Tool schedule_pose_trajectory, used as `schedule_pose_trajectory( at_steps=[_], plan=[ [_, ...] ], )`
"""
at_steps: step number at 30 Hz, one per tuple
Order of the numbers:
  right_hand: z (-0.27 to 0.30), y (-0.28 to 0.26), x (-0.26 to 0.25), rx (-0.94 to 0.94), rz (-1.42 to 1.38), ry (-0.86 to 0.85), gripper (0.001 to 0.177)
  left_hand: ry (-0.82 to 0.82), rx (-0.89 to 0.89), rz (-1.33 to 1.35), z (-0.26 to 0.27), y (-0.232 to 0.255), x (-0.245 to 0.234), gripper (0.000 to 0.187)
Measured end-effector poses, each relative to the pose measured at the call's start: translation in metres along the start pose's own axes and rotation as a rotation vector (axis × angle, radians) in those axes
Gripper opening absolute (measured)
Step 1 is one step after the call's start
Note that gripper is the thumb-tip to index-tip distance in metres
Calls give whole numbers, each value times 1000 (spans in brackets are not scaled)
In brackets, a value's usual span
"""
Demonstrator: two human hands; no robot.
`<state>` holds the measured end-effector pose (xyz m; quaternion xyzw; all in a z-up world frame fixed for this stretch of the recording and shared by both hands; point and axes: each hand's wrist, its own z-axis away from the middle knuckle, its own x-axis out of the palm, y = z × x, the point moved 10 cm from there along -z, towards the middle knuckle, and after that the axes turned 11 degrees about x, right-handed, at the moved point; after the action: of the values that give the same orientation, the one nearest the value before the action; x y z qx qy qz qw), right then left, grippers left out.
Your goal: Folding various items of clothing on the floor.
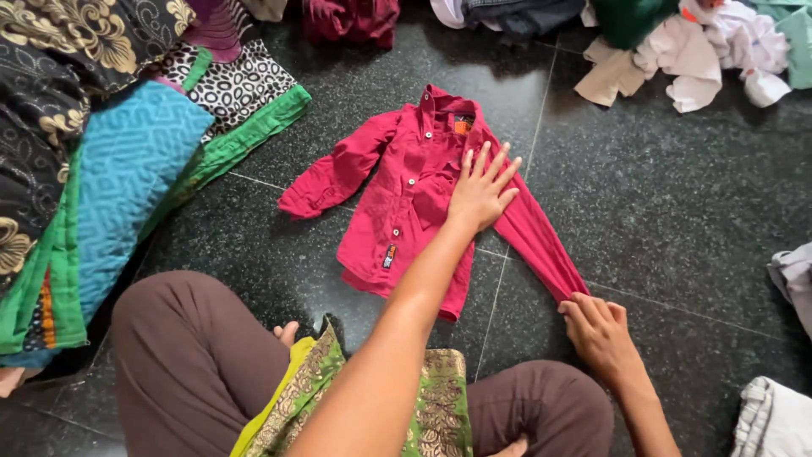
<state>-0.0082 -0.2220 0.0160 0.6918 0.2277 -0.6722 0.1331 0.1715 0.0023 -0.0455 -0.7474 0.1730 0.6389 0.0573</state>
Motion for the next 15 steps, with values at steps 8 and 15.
schedule_pose_trajectory(
  at_steps=[8, 15],
  plan=[
    [2, -13, -62, 158, -304, 48, 52, -139, 91, 229, 4, 5, -47, 66],
    [-37, -121, -71, 438, -517, 14, 35, 625, -104, 339, 168, -95, -197, 33]
  ],
)
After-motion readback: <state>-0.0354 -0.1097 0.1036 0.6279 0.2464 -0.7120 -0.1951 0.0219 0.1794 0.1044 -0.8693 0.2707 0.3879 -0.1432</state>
